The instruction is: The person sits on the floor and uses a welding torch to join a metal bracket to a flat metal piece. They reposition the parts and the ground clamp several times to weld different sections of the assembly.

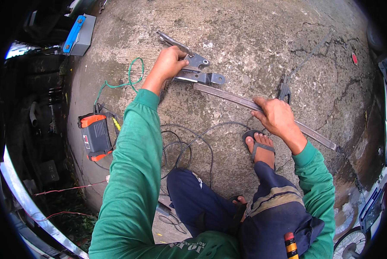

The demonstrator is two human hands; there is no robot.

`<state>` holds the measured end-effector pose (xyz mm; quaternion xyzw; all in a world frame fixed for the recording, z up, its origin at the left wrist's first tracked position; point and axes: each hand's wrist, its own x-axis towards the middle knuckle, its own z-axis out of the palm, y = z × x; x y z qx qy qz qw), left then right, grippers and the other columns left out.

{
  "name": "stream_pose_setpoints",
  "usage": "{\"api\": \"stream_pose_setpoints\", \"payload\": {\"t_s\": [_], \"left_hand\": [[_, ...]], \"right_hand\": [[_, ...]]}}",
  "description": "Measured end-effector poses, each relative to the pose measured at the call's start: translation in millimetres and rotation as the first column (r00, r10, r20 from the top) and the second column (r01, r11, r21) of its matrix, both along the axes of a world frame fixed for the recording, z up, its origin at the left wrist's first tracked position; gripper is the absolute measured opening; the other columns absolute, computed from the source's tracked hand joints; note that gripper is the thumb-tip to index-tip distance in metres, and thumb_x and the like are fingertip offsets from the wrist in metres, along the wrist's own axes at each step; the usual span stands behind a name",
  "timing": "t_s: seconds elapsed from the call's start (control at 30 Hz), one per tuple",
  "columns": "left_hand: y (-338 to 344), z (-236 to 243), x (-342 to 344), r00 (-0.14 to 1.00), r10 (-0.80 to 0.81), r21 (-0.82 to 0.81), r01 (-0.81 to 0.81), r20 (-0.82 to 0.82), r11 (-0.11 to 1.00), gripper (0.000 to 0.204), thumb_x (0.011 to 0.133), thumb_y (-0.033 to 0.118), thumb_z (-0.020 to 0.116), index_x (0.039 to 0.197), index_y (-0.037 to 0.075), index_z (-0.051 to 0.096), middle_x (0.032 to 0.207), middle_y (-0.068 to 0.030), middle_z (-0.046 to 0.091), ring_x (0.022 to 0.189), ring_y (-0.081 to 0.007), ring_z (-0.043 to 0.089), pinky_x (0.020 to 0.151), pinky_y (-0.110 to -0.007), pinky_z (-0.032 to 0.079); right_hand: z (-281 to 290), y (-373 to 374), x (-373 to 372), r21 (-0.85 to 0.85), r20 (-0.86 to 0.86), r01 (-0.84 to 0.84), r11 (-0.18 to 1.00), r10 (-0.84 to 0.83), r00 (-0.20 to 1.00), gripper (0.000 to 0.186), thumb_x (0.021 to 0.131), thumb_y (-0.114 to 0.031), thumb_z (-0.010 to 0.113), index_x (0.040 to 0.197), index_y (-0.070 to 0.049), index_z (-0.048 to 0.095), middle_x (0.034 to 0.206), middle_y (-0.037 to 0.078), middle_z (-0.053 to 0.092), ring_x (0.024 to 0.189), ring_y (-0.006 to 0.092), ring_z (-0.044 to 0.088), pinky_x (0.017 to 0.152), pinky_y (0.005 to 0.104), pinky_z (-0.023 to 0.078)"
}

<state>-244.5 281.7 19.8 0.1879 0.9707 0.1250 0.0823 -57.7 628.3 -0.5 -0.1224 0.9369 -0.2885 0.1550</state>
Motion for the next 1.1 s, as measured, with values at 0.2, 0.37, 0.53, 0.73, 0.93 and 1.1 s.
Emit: {"api": "stream_pose_setpoints", "payload": {"t_s": [0.2,0.37,0.53,0.73,0.93,1.1], "left_hand": [[0.3,0.9,0.7,1.0,0.014,-0.016,-0.013,0.013,1.0,0.03,0.079,0.02,0.082,0.104,0.004,0.079,0.105,-0.0209,0.073,0.1,-0.0388,0.07,0.091,-0.046,0.055],[2.3,-1.2,-0.4,1.0,-0.002,-0.014,0.002,-0.005,1.0,0.031,0.079,0.021,0.082,0.104,0.004,0.079,0.108,-0.0209,0.072,0.102,-0.0392,0.069,0.092,-0.047,0.054],[-12.9,3.6,15.1,0.984,0.048,0.096,-0.032,-0.17,0.995,0.038,0.086,0.021,0.079,0.115,-0.003,0.074,0.109,-0.0182,0.073,0.099,-0.0343,0.071,0.09,-0.042,0.056],[14.7,41.3,129.1,0.865,0.412,0.756,-0.469,0.287,0.457,0.036,0.094,0.018,0.075,0.122,-0.003,0.069,0.11,-0.0135,0.072,0.1,-0.0201,0.068,0.087,-0.032,0.056],[107.5,45.8,217.8,0.81,0.035,0.81,-0.587,0.586,0.022,0.054,0.099,0.03,0.071,0.138,-0.002,0.051,0.1,-0.0086,0.064,0.092,-0.0177,0.061,0.083,-0.033,0.051],[4.7,58.9,211.2,0.72,0.428,0.802,-0.597,0.546,-0.018,0.023,0.104,0.025,0.064,0.107,0.002,0.062,0.071,0.005,0.048,0.057,-0.0037,0.041,0.049,-0.02,0.035]], "right_hand": [[3.3,2.5,-0.5,-0.031,-0.005,-0.006,1.0,0.006,1.0,0.036,0.09,-0.033,0.073,0.118,-0.011,0.07,0.084,0.019,0.072,0.083,0.0411,0.07,0.073,0.0511,0.054],[0.2,2.1,3.3,-0.048,0.003,0.022,0.999,-0.022,1.0,0.036,0.089,-0.033,0.074,0.116,-0.01,0.071,0.082,0.019,0.071,0.081,0.0413,0.07,0.071,0.051,0.054],[8.8,-1.7,11.7,-0.087,0.115,0.02,0.996,-0.01,0.993,0.037,0.087,-0.034,0.077,0.109,-0.005,0.073,0.073,0.02,0.068,0.073,0.0396,0.069,0.066,0.0477,0.051],[48.9,3.8,2.6,-0.476,0.217,0.253,0.842,-0.167,0.962,0.04,0.094,-0.028,0.072,0.116,0.005,0.068,0.08,0.014,0.07,0.071,0.0224,0.068,0.063,0.0399,0.048],[102.0,-72.5,-55.4,-0.864,-0.174,-0.149,0.481,-0.006,0.985,0.052,0.1,-0.032,0.064,0.136,0.005,0.056,0.106,0.018,0.072,0.092,0.0266,0.07,0.081,0.0414,0.055],[54.4,-3.3,-42.2,-0.202,-0.034,0.103,0.974,-0.112,0.993,0.045,0.095,-0.037,0.068,0.109,0.006,0.068,0.094,0.024,0.073,0.086,0.0425,0.071,0.078,0.0488,0.055]]}}
